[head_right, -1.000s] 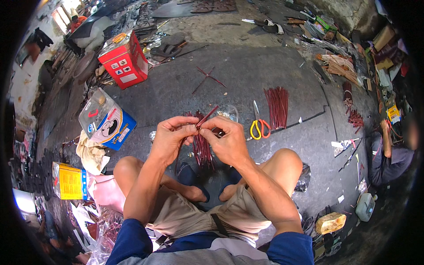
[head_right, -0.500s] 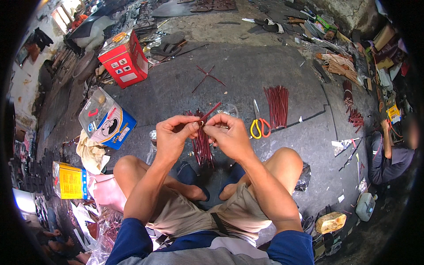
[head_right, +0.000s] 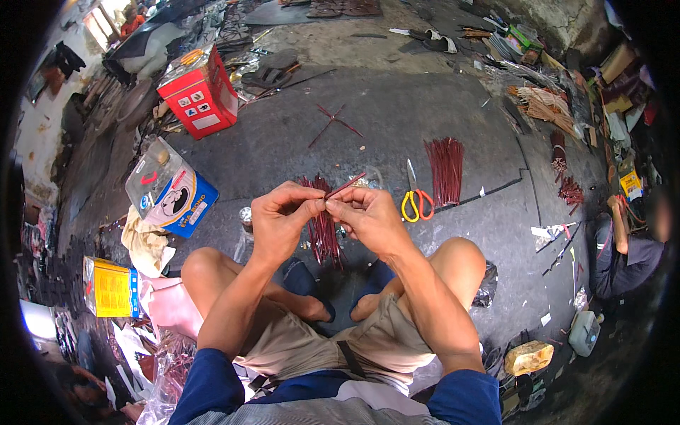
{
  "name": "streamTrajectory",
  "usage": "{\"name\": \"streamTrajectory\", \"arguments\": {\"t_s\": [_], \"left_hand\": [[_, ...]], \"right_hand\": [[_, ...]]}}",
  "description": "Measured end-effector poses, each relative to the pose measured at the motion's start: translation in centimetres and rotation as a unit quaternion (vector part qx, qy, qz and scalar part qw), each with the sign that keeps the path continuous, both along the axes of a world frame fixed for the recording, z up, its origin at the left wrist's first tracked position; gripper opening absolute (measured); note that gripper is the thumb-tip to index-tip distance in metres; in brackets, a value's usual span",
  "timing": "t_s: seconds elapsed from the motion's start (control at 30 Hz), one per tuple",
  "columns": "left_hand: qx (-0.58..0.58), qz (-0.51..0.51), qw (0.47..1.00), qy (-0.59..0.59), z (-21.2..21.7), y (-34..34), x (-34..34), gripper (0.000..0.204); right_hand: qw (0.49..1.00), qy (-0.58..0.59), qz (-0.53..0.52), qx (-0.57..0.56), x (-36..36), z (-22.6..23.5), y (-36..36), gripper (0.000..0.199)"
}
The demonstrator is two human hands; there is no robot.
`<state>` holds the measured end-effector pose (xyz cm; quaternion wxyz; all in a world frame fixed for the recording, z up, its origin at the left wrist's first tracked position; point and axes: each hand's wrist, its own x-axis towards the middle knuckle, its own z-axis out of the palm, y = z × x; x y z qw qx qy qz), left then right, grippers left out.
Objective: The person sits on the floor and assembles small decorative items by inserting tiny metallic pieces onto thin red sticks. They handle the sticks and metallic pieces by hand, repeatedly picking up components and attaching them to form small decorative units.
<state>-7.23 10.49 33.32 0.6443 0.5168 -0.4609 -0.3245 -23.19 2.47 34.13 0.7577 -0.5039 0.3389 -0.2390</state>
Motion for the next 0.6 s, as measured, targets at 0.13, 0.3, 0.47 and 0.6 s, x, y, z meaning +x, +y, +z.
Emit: {"name": "streamTrajectory", "arguments": {"t_s": [0.13,0.3,0.47,0.6], "left_hand": [[-0.007,0.016,1.0,-0.001,0.0,-0.2,-0.3,0.013],[-0.003,0.018,0.999,0.04,0.2,-0.4,-0.3,0.013],[-0.015,0.03,0.999,0.027,0.1,-0.3,-0.2,0.014],[-0.011,0.043,0.997,0.071,0.3,-0.2,-0.5,0.013]], "right_hand": [[0.999,-0.034,-0.009,0.025,0.3,-0.4,0.0,0.015],[0.995,-0.084,-0.058,0.006,0.7,-0.7,0.5,0.012],[0.991,-0.088,-0.087,-0.048,1.2,-0.9,0.9,0.012],[0.991,-0.085,-0.092,-0.041,1.3,-0.9,0.9,0.012]]}}
